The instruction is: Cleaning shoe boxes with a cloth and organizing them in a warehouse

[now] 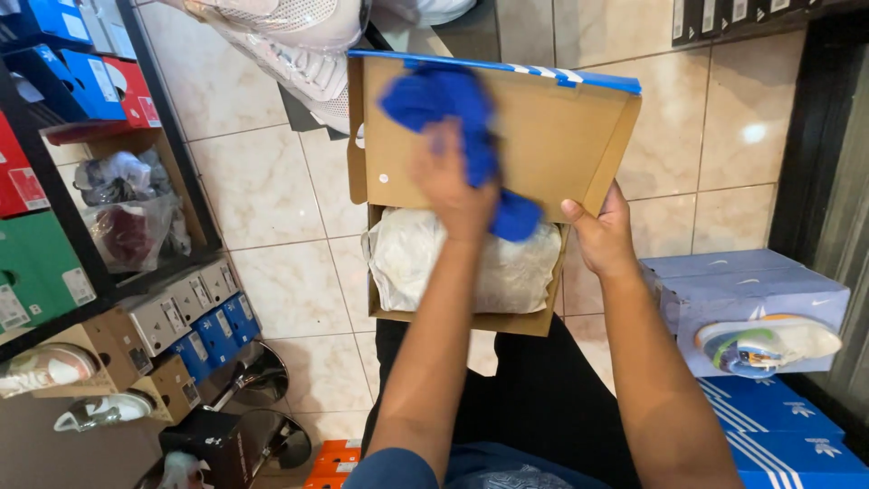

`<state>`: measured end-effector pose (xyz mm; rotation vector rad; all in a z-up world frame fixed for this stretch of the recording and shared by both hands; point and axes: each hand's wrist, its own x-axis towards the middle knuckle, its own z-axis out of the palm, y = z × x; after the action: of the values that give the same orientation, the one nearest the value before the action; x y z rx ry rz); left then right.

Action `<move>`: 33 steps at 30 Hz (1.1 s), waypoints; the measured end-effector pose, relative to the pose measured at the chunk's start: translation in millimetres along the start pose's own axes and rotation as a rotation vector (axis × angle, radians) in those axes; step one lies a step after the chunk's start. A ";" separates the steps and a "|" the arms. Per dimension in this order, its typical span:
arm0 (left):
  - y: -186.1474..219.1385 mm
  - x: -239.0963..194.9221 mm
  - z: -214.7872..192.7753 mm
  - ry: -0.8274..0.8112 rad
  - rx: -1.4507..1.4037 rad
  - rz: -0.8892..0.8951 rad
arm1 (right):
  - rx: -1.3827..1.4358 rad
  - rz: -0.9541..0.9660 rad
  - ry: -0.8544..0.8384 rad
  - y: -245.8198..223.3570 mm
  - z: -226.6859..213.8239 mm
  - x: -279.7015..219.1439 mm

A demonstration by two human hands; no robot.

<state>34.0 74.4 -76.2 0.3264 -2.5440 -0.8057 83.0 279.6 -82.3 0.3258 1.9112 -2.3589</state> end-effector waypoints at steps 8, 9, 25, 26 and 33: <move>-1.8 -12.3 -17.2 -0.128 -0.217 0.569 | -0.160 -0.015 -0.027 -2.7 -4.9 -2.2; -18.2 5.2 -36.9 -0.198 -0.199 0.483 | -0.150 -0.029 -0.011 -16.7 6.4 -4.2; -178.6 82.1 -337.3 -1.363 -0.628 -0.505 | -0.375 0.749 0.110 -107.6 99.6 -126.9; -176.4 70.2 -317.1 -1.374 -0.630 -0.497 | -0.373 0.749 0.124 -95.9 104.5 -128.9; -128.6 18.0 -252.6 -1.504 -0.332 -0.554 | -0.258 0.711 0.267 -62.0 102.8 -159.6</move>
<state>151.6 -157.6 37.9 0.3931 -3.5108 -2.3354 214.7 182.3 32.1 1.1203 1.7555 -1.6510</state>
